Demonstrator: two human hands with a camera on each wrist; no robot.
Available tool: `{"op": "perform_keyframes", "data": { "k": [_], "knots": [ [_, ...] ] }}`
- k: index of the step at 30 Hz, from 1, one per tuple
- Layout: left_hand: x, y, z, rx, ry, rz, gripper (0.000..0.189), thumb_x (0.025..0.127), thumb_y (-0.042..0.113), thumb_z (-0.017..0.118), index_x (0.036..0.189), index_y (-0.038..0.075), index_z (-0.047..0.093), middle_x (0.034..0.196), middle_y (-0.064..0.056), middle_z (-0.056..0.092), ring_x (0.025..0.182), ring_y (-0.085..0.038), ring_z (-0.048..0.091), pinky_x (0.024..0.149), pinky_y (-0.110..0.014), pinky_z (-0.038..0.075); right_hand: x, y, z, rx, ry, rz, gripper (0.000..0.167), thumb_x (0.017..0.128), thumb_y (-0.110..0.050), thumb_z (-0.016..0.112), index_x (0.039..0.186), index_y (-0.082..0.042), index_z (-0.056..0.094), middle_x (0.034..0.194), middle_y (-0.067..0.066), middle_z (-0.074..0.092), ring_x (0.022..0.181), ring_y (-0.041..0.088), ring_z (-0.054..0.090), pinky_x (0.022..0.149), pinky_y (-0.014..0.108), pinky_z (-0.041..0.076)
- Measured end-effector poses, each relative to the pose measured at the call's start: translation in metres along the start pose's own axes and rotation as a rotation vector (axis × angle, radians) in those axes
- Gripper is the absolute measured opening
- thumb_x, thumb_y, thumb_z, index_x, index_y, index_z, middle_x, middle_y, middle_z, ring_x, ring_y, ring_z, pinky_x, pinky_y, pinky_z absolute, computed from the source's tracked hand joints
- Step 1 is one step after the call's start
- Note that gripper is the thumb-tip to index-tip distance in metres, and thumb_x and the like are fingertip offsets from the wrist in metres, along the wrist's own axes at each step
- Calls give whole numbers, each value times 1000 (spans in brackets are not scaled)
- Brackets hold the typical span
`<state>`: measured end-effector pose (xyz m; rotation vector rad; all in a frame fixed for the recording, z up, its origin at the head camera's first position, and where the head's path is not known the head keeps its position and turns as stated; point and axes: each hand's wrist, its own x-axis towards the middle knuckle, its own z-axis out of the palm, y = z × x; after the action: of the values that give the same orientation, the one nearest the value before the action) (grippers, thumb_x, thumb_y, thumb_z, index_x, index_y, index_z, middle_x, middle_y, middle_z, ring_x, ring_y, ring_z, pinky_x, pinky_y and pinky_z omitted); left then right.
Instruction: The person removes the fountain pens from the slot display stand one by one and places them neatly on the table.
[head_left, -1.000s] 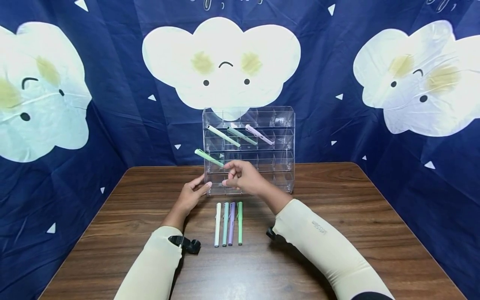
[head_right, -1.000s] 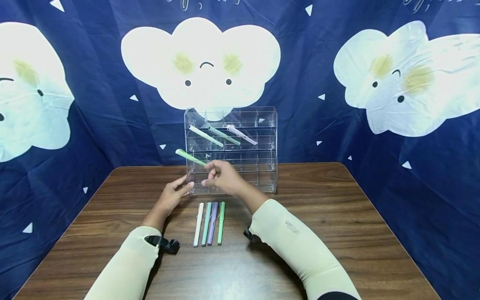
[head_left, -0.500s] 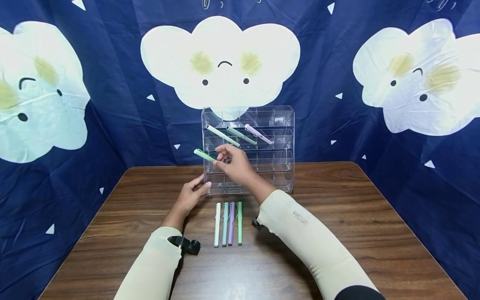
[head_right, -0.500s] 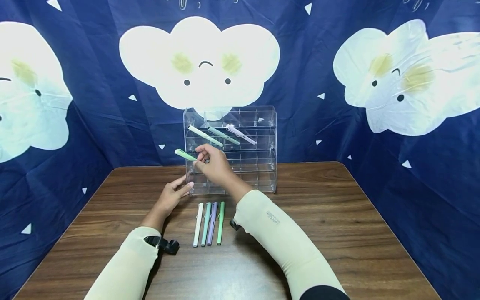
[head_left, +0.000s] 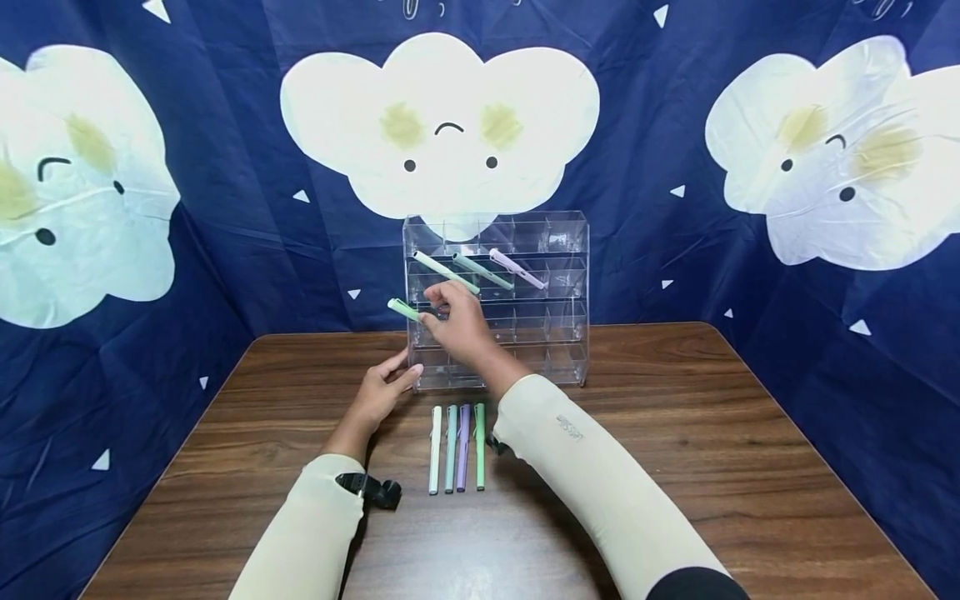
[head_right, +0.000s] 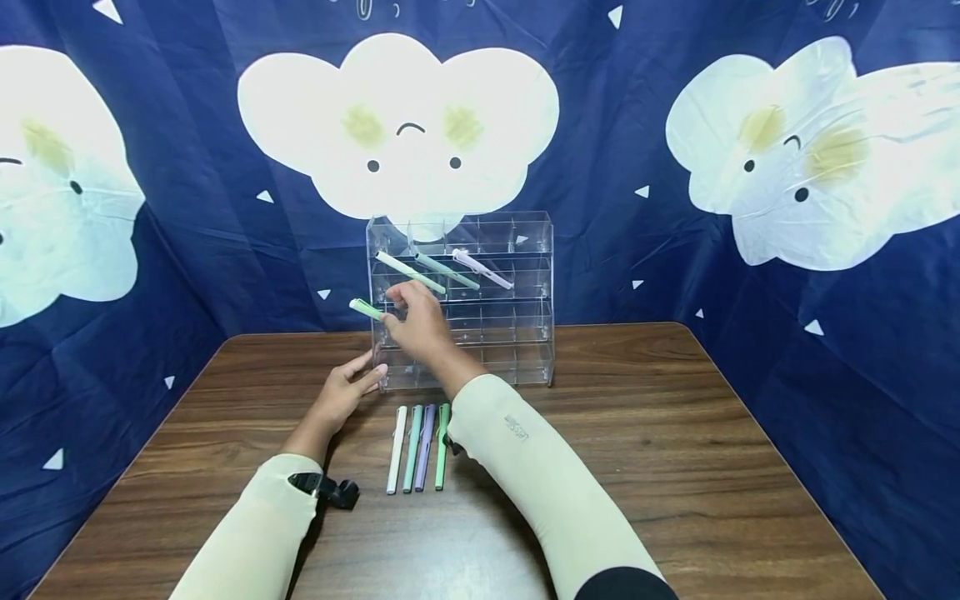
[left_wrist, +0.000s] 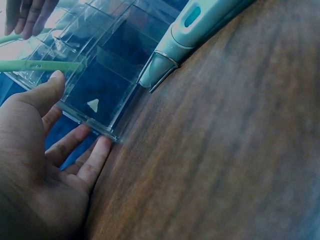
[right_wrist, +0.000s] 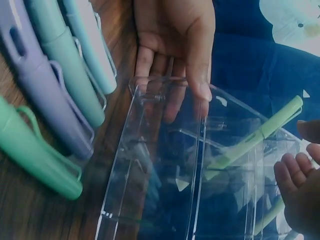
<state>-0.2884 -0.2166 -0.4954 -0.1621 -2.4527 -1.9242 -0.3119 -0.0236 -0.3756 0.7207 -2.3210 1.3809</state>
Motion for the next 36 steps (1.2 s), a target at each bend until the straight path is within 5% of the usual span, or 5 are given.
{"op": "perform_keyframes", "data": {
  "k": [8, 36],
  "knots": [
    [0, -1, 0, -7, 1, -7, 63, 110, 29, 70, 167, 18, 46, 168, -19, 50, 143, -37, 61, 102, -20, 61, 7, -3, 14, -63, 22, 109, 35, 98, -9, 83, 128, 2, 70, 123, 15, 68, 114, 30, 69, 103, 38, 61],
    [-3, 0, -1, 17, -1, 19, 61, 110, 30, 69, 166, 17, 47, 168, -18, 51, 142, -37, 61, 102, -22, 62, 12, -12, 33, -247, -11, 294, 33, 96, -26, 88, 120, -9, 73, 120, 8, 78, 104, 22, 71, 93, 39, 63]
  ]
}}
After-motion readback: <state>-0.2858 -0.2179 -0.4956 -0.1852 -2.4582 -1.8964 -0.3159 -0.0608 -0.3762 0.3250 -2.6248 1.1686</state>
